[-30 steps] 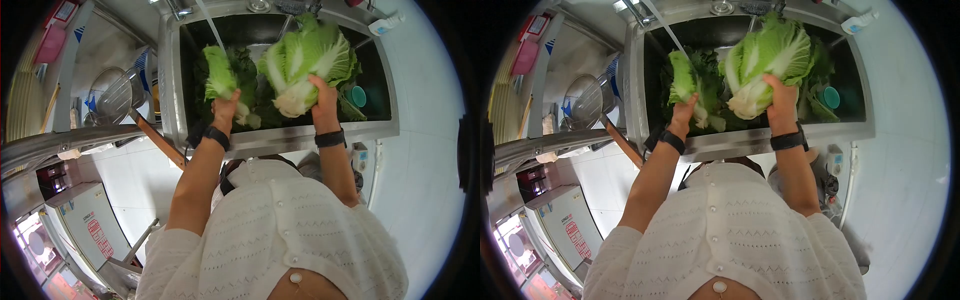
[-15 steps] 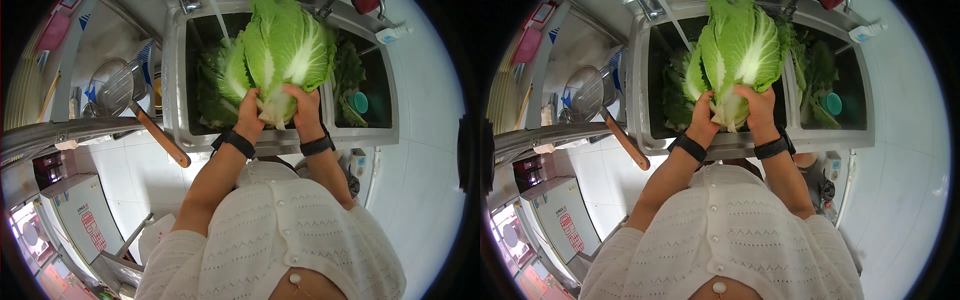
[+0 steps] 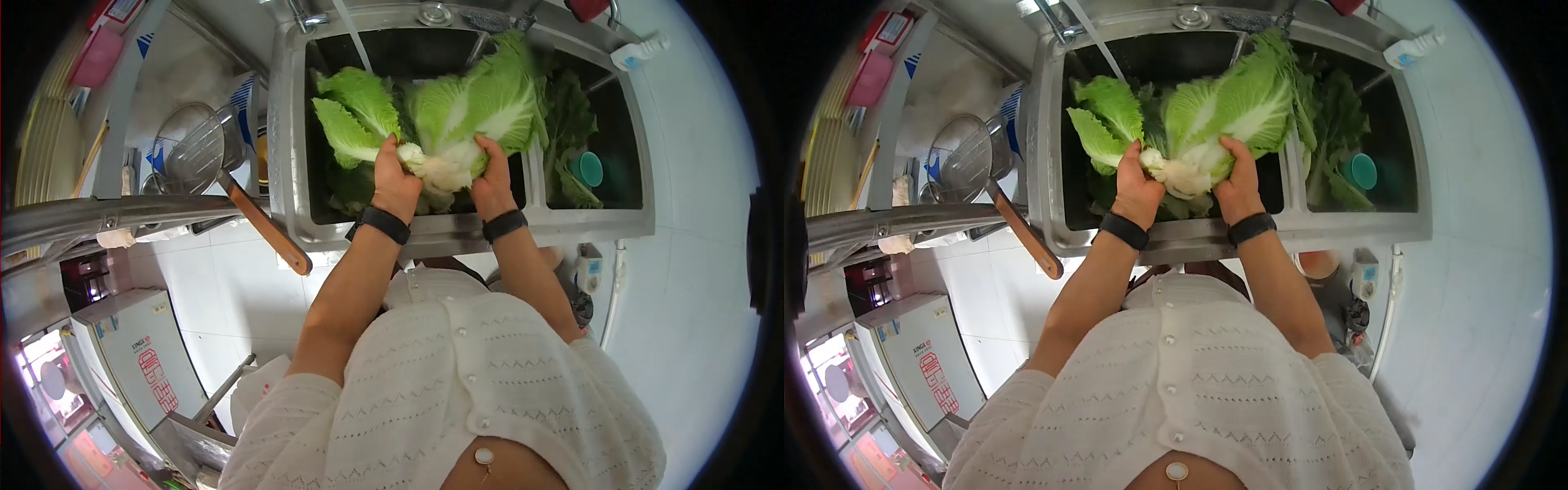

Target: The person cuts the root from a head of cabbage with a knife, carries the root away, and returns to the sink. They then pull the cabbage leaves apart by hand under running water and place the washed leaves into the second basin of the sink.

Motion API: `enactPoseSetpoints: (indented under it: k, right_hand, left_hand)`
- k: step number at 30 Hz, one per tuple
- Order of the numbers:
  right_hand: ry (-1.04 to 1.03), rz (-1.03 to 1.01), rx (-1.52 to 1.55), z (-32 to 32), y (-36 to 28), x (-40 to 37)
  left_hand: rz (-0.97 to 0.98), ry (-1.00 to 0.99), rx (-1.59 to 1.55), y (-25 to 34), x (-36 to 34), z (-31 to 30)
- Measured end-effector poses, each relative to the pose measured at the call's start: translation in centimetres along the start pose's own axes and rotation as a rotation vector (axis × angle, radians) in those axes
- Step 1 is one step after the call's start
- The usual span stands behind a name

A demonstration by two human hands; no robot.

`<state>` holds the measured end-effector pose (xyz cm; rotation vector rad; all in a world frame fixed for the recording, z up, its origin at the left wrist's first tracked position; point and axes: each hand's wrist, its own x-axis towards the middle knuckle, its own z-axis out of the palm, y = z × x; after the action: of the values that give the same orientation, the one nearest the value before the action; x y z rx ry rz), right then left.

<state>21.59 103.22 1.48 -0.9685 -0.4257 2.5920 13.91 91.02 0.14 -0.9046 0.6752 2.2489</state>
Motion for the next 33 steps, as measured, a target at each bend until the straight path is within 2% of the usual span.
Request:
enactPoseSetpoints:
  k: [2, 5, 6, 8, 11, 12, 14, 15, 16, 18, 20, 21, 22, 24, 25, 26, 28, 29, 30, 32, 33]
  right_hand:
    - [-0.033, 0.024, -0.033, 0.2, -0.1, 0.9]
    - [-0.144, 0.104, -0.147, 0.9, -0.4, 2.5]
    - [-0.22, 0.157, -0.225, 1.3, -0.5, 3.0]
    - [-0.236, 0.204, -0.298, 2.3, -0.6, 3.7]
    - [-0.276, 0.306, -0.471, 3.5, -0.3, 4.4]
    - [-0.281, 0.298, -0.46, 3.3, 0.0, 4.5]
    - [-0.129, 0.248, -0.426, 2.6, 1.3, 5.6]
    - [-0.123, 0.131, -0.286, 1.8, 2.3, 5.7]
    - [-0.138, 0.125, -0.282, 1.3, 2.9, 5.4]
    - [-0.002, 0.124, -0.009, 0.8, 3.6, 5.0]
    - [0.016, 0.169, 0.08, 1.1, 3.5, 4.8]
    - [0.046, 0.218, 0.165, 1.0, 3.3, 4.7]
    - [0.047, 0.217, 0.166, 0.3, 3.3, 4.9]
    - [0.157, 0.274, 0.21, -0.8, 3.0, 4.7]
    - [0.158, 0.253, 0.134, -0.8, 2.1, 4.4]
    - [0.149, 0.245, 0.129, -0.7, 1.2, 4.7]
    - [0.268, 0.102, -0.178, -1.3, 0.1, 5.3]
    - [0.213, -0.028, -0.219, -1.7, 0.1, 5.9]
    - [0.212, -0.031, -0.214, -2.2, -0.4, 6.5]
    - [0.209, -0.268, -0.687, -1.9, -2.9, 8.1]
    - [0.058, -0.277, -0.579, -0.7, -4.7, 6.4]
  left_hand:
    - [-0.008, -0.042, 0.002, -0.2, 0.3, -0.5]
    - [-0.204, -0.134, 0.032, 1.4, -0.5, -0.2]
    - [-0.205, -0.131, 0.042, 1.7, 0.3, -0.9]
    - [-0.277, -0.186, 0.137, 2.1, 1.1, -1.8]
    - [-0.284, -0.15, 0.246, 2.8, 0.2, -2.1]
    - [-0.278, -0.129, 0.296, 3.0, 0.6, -2.8]
    - [-0.159, -0.057, 0.293, 2.9, 0.6, -3.2]
    - [-0.093, -0.044, 0.165, 2.9, -0.3, -2.2]
    - [-0.032, -0.028, 0.036, 3.0, -1.0, -1.3]
    - [0.057, 0.023, -0.066, 3.6, 0.5, -1.7]
    - [-0.044, -0.233, -0.324, 4.7, 2.2, -3.3]
    - [-0.081, -0.563, -0.421, 4.8, 2.0, -3.4]
    - [-0.082, -0.563, -0.42, 4.9, 1.3, -2.4]
    - [-0.029, -0.274, -0.049, 4.7, 0.3, -0.7]
    - [0.005, -0.003, -0.157, 4.1, 0.7, 0.0]
    - [-0.039, 0.036, -0.114, 3.7, 0.6, -0.4]
    - [-0.051, -0.093, 0.119, 2.9, 0.0, -2.3]
    - [-0.1, -0.034, 0.204, 2.9, -0.7, -2.5]
    - [-0.101, -0.037, 0.209, 3.5, -2.1, -2.8]
    - [-0.18, -0.109, 0.51, 5.9, -4.4, -2.7]
    - [-0.067, -0.015, 0.611, 6.6, -5.9, -2.1]
